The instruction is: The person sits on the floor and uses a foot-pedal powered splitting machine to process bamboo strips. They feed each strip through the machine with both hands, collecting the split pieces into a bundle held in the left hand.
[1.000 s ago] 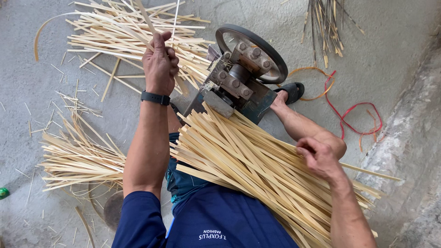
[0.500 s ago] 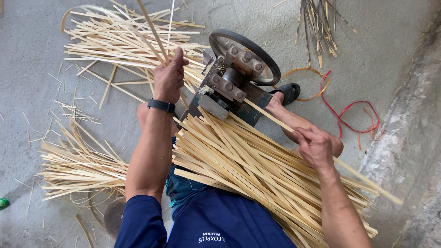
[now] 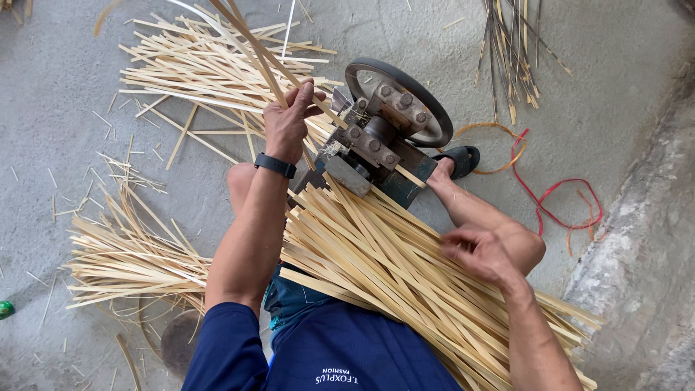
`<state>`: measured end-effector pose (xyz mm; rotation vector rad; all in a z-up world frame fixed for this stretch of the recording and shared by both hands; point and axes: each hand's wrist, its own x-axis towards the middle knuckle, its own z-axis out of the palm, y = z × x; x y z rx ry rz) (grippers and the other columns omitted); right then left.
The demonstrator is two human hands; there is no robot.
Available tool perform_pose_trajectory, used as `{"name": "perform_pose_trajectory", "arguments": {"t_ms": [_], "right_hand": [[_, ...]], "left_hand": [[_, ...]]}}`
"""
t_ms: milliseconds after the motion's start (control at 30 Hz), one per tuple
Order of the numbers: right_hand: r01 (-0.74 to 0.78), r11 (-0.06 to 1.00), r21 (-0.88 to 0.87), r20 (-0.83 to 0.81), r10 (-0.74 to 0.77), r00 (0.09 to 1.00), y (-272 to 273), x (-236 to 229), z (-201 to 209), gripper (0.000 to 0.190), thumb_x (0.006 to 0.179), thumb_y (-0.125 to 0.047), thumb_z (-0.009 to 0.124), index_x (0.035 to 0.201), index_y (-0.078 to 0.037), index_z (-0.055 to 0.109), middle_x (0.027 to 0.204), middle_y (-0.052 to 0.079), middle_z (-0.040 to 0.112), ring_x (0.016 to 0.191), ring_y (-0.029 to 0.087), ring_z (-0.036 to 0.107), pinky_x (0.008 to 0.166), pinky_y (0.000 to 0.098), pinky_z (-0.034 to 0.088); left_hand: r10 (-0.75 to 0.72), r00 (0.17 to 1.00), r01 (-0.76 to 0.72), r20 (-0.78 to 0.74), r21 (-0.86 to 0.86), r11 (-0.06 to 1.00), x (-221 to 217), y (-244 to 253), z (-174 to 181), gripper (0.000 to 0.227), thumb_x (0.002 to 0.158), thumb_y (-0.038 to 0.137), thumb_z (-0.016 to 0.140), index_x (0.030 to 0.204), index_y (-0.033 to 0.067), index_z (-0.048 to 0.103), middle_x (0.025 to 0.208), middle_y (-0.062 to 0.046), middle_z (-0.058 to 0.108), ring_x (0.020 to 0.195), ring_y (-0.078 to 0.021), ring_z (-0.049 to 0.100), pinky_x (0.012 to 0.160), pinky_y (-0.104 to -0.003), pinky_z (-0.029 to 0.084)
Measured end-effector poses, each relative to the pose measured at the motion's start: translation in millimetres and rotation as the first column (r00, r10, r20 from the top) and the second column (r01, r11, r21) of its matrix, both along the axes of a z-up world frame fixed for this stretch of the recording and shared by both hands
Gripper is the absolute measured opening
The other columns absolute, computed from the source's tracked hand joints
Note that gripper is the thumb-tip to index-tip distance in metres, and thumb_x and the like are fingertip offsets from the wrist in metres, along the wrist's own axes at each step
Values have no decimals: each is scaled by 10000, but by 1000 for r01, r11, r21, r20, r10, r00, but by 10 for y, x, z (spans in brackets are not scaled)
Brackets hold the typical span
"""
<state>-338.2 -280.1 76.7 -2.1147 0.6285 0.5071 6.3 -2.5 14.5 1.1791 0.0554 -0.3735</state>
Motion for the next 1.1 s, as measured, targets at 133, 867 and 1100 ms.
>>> {"name": "perform_pose_trajectory", "arguments": {"t_ms": [133, 867, 1100], "right_hand": [[-18, 999, 28, -118, 22, 993, 83, -133, -13, 324, 808, -234, 833, 1086, -75, 785, 991, 66, 815, 900, 158, 741, 827, 301, 589], [15, 862, -507, 139, 65, 988, -375, -173, 46, 188, 925, -225, 740, 1012, -79, 819, 963, 87, 806, 865, 222, 746, 814, 337, 551], [62, 957, -283, 245, 10, 969, -77, 92, 65, 292, 943, -279, 755, 1147, -71, 774, 926, 132, 769, 806, 183, 735, 746, 318, 565]], "left_hand": [[1, 1000, 4, -29, 186, 983, 90, 97, 84, 353, 943, 361, 708, 1132, 65, 752, 975, -89, 808, 855, -167, 798, 449, -227, 502], [5, 975, 23, -221, 126, 992, 8, 154, 175, 458, 853, 413, 826, 1035, 18, 681, 744, -19, 658, 463, -26, 456, 361, -182, 372], [-106, 980, 124, -169, 104, 987, -80, -64, 133, 433, 864, 361, 826, 1101, 12, 731, 897, -75, 769, 468, -30, 464, 367, -186, 361]]}}
